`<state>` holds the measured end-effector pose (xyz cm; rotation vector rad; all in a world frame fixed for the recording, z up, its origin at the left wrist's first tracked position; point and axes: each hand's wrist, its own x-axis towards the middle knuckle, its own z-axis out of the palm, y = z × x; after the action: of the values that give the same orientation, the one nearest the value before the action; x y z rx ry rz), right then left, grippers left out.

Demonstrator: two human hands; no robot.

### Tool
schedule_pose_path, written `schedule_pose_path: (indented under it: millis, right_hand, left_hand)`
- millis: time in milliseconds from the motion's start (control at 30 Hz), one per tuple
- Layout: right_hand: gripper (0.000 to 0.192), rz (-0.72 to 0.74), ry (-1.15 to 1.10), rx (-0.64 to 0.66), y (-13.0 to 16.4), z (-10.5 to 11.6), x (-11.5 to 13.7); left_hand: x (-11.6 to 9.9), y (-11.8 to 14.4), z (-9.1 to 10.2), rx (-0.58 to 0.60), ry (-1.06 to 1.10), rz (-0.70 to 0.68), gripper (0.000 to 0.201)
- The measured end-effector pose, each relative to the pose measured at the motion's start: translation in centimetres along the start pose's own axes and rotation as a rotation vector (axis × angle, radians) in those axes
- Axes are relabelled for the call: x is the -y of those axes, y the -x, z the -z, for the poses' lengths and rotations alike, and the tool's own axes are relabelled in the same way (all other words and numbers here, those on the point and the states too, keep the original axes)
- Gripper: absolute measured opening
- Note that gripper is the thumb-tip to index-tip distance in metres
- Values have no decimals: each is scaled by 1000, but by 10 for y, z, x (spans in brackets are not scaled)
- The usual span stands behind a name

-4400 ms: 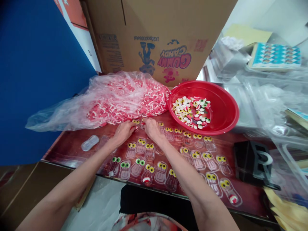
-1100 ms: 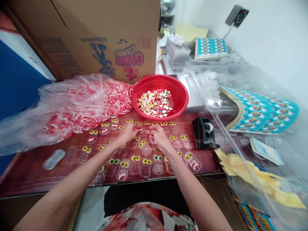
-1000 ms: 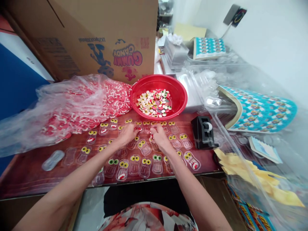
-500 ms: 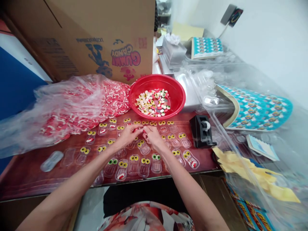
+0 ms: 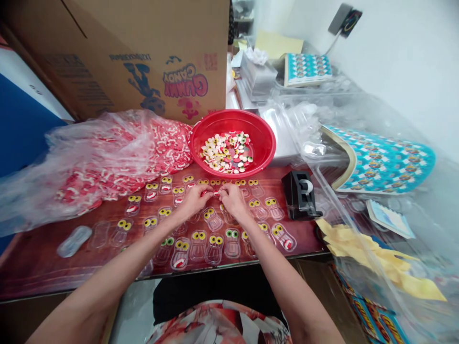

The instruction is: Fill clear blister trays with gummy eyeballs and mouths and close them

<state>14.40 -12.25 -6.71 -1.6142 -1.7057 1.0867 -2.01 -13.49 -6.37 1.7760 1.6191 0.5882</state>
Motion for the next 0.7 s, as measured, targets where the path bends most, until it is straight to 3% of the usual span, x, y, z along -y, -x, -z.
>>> schedule_pose_path:
  millis: [100, 233, 467, 600, 700]
  right_hand:
    - [20, 0, 195, -10, -3, -1, 8]
    - [23, -25, 432, 11, -4, -2, 22]
    - [21, -67, 627, -2, 0, -13, 27]
    - [20, -39, 403, -71, 2, -12, 22]
    - [17, -154, -48, -75, 3, -1, 15]
  left_hand:
    - [0, 3, 4, -22, -152, -9, 30]
    - [-6, 10, 11, 39, -385, -9, 32]
    - [-4, 16, 20, 53, -464, 18, 30]
    - [4, 15, 20, -49, -233, 37, 20]
    - [0, 14, 21, -66, 276, 188, 12]
